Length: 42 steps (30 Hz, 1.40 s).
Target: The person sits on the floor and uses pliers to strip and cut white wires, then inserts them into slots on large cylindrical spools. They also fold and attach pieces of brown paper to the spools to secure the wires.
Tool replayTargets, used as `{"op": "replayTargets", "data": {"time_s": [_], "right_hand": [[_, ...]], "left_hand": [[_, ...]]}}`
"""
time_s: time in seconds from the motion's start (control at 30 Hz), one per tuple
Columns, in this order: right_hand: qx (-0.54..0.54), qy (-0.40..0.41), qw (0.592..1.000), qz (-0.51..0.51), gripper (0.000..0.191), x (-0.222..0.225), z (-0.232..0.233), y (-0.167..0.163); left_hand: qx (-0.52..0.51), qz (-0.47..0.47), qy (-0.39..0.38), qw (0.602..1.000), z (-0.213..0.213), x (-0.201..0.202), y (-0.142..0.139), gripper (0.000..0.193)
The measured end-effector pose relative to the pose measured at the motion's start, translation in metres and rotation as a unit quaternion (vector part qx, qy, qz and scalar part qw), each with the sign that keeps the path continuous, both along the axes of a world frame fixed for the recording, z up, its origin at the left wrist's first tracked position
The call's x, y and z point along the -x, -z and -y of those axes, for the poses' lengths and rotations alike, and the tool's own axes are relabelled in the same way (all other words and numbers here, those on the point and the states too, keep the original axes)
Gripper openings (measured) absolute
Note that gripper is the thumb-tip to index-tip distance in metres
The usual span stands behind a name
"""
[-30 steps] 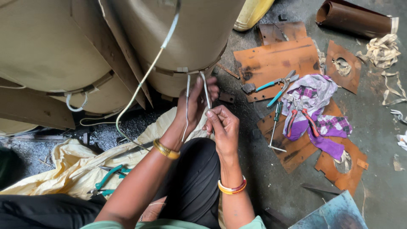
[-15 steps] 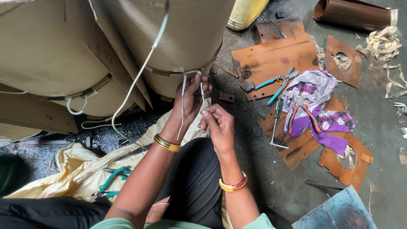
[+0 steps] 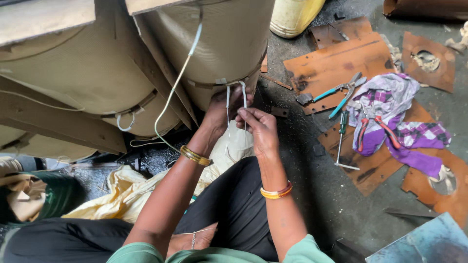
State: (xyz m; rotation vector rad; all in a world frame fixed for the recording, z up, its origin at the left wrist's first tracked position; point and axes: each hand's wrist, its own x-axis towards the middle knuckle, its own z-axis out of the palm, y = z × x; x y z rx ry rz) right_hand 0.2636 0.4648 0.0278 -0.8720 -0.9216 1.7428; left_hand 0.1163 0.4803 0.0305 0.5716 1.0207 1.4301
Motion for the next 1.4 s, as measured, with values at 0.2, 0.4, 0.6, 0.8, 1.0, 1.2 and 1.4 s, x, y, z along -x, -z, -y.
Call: {"op": "replayTargets", "data": {"time_s": [0.2,0.4,0.6,0.8,1.0,1.2,1.4], "right_hand": [[-0.073,0.035,0.996,0.027,0.007,0.009,-0.002,0.029],[-0.129,0.097,0.986,0.034,0.016,0.023,0.003,0.027],[-0.286,0.142,0.925,0.207,0.016,0.026,0.008,0.018],[-0.222,0.089,0.962,0.128,0.006,0.025,0.001,0.029],[-0.086,0.062,0.987,-0.122,0.016,0.036,-0.012,0.031],[-0.074,0.043,0.987,-0.134,0.018,0.028,-0.024,0.037],[-0.051,-0.009,0.989,-0.138,0.022,0.022,-0.032,0.041]], "left_hand": [[-0.072,-0.639,-0.219,0.734,0.073,-0.017,-0.053,0.023],[-0.062,-0.727,-0.097,0.677,0.052,-0.036,-0.069,0.026],[-0.086,-0.705,-0.166,0.684,0.025,-0.03,-0.063,0.027],[-0.062,-0.723,-0.122,0.677,0.017,-0.027,-0.07,0.026],[-0.092,-0.723,-0.09,0.678,0.019,-0.022,-0.09,0.019],[-0.208,-0.769,0.054,0.602,0.044,0.013,-0.124,0.023],[-0.304,-0.788,0.204,0.495,0.054,0.042,-0.117,0.026]]}}
